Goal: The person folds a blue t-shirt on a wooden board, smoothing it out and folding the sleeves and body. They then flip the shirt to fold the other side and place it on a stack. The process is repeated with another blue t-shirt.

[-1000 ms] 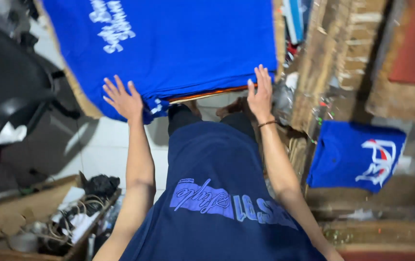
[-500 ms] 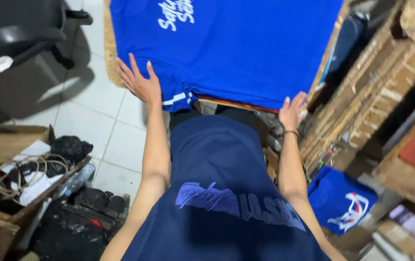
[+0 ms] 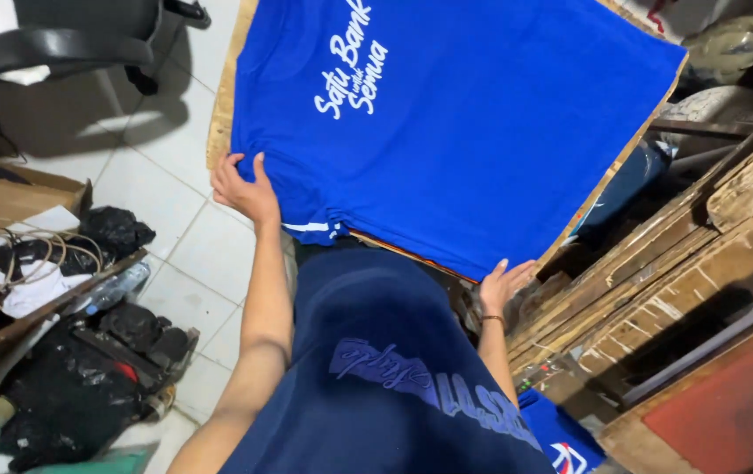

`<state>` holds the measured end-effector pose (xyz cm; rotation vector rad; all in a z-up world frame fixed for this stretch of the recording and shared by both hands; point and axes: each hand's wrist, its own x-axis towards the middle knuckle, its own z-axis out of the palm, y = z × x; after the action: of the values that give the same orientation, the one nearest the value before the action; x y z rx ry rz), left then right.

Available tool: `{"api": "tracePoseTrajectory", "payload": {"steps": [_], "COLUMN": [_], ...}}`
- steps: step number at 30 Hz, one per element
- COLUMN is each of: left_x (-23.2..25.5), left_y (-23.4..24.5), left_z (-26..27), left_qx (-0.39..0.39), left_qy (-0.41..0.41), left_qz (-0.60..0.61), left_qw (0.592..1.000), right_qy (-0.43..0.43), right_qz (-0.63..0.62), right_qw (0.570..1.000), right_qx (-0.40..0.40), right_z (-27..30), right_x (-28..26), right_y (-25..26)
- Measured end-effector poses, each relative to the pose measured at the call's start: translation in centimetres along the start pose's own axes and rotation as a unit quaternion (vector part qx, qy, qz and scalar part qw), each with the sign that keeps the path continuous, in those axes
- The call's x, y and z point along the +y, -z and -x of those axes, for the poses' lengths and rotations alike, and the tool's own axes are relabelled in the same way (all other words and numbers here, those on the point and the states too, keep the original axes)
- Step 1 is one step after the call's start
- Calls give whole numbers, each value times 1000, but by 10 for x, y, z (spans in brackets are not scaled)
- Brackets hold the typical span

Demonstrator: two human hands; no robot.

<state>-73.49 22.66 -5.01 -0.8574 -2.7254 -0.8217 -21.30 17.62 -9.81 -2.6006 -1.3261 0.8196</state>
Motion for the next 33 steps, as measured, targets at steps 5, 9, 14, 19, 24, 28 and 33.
{"api": "tracePoseTrajectory", "payload": {"steps": [5, 9, 14, 19, 24, 28, 33], "left_x": [12, 12, -27, -77, -97, -115, -111], "left_y": [-8, -6, -16, -33, -20, -31, -49], "left_z": [1, 2, -6, -9, -21, -18, -19], "left_qx": [24, 29, -20, -109, -360, -353, -345], "left_qy": [-18, -56, 47, 120, 178, 198, 232], "left_qz": [-44, -37, 91, 238, 296, 313, 331], "left_qw": [999, 997, 995, 958, 867, 859, 847], "right_qy": [-1, 1, 76, 98, 86, 51, -5], "right_qz": [-11, -24, -45, -104, -100, -135, -251], "right_qw": [1000, 999, 989, 967, 945, 939, 933], "right_qx": [-6, 23, 122, 210, 298, 312, 260], "right_z": [1, 3, 11, -12, 8, -9, -28], "right_x": [-14, -25, -4, 57, 33, 45, 46], "right_y": [5, 8, 4, -16, 0, -5, 2]}}
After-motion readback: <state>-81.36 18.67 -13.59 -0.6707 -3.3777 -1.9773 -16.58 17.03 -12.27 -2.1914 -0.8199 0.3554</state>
